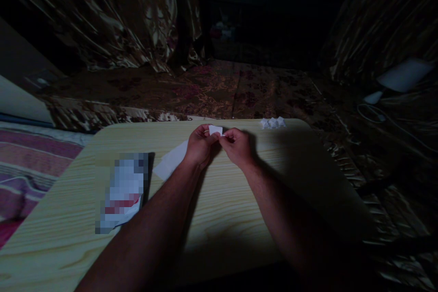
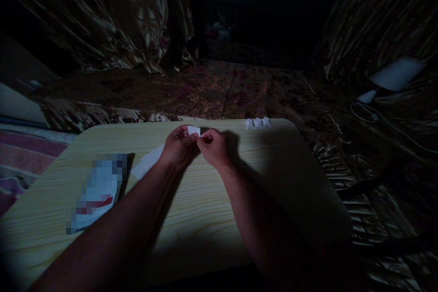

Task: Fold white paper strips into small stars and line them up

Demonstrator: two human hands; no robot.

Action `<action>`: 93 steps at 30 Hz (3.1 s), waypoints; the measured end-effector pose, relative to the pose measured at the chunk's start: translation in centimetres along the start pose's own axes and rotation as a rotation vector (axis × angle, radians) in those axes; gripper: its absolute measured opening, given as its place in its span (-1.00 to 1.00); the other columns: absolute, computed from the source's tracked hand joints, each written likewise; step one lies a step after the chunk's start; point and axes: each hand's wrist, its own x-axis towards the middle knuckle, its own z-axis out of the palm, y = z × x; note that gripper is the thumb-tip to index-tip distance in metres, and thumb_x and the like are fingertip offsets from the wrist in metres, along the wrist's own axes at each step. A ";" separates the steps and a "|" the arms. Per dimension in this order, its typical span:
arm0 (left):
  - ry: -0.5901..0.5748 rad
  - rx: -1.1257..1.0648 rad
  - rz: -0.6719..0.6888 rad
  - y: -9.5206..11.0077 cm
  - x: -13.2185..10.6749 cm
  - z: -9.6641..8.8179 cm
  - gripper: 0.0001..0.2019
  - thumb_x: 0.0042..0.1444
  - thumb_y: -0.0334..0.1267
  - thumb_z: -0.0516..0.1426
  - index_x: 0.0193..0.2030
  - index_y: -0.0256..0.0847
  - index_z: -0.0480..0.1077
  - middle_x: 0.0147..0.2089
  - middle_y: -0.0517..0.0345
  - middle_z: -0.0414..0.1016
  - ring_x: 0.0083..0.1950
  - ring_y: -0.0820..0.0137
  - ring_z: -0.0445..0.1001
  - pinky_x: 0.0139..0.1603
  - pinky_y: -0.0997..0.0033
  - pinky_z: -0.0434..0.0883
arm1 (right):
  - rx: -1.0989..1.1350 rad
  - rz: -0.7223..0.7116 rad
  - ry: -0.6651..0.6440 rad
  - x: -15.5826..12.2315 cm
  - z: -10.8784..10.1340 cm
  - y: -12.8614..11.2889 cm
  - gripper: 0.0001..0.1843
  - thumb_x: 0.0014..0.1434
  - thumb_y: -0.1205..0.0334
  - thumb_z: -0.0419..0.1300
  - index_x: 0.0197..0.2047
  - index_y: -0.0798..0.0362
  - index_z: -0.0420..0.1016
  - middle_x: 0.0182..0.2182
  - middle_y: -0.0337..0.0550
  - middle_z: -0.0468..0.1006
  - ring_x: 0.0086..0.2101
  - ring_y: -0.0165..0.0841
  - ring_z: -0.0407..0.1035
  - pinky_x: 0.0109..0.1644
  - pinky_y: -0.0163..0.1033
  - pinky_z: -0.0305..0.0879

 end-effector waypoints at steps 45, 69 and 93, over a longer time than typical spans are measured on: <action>0.033 0.125 0.135 -0.5 -0.2 0.0 -0.67 -0.22 -0.42 0.31 -0.26 -0.25 0.38 -0.42 0.26 0.48 -0.45 0.54 0.39 -0.35 0.52 0.30 | 0.040 0.002 0.001 0.0 0.2 0.8 -0.85 -0.03 0.17 0.21 -0.46 0.08 0.41 -0.59 -0.28 0.41 -0.55 -0.45 0.25 -0.46 -0.34 0.18; 0.050 0.081 0.113 -0.5 -0.1 -0.1 -0.63 -0.27 -0.43 0.31 -0.27 -0.22 0.32 -0.47 0.29 0.43 -0.49 0.53 0.36 -0.40 0.50 0.28 | -0.030 -0.017 -0.065 0.1 0.2 1.2 -0.81 0.02 0.12 0.18 -0.44 0.08 0.40 -0.58 -0.26 0.42 -0.53 -0.43 0.27 -0.46 -0.34 0.17; 0.065 -0.076 0.070 0.2 0.0 0.0 -0.72 0.01 -0.09 0.16 -0.23 -0.24 0.49 -0.22 0.03 0.50 -0.21 0.33 0.49 -0.32 0.40 0.42 | 0.225 0.008 0.011 0.1 0.4 0.7 -0.83 -0.01 0.22 0.19 -0.29 0.06 0.40 -0.41 -0.16 0.59 -0.42 -0.36 0.49 -0.34 -0.27 0.39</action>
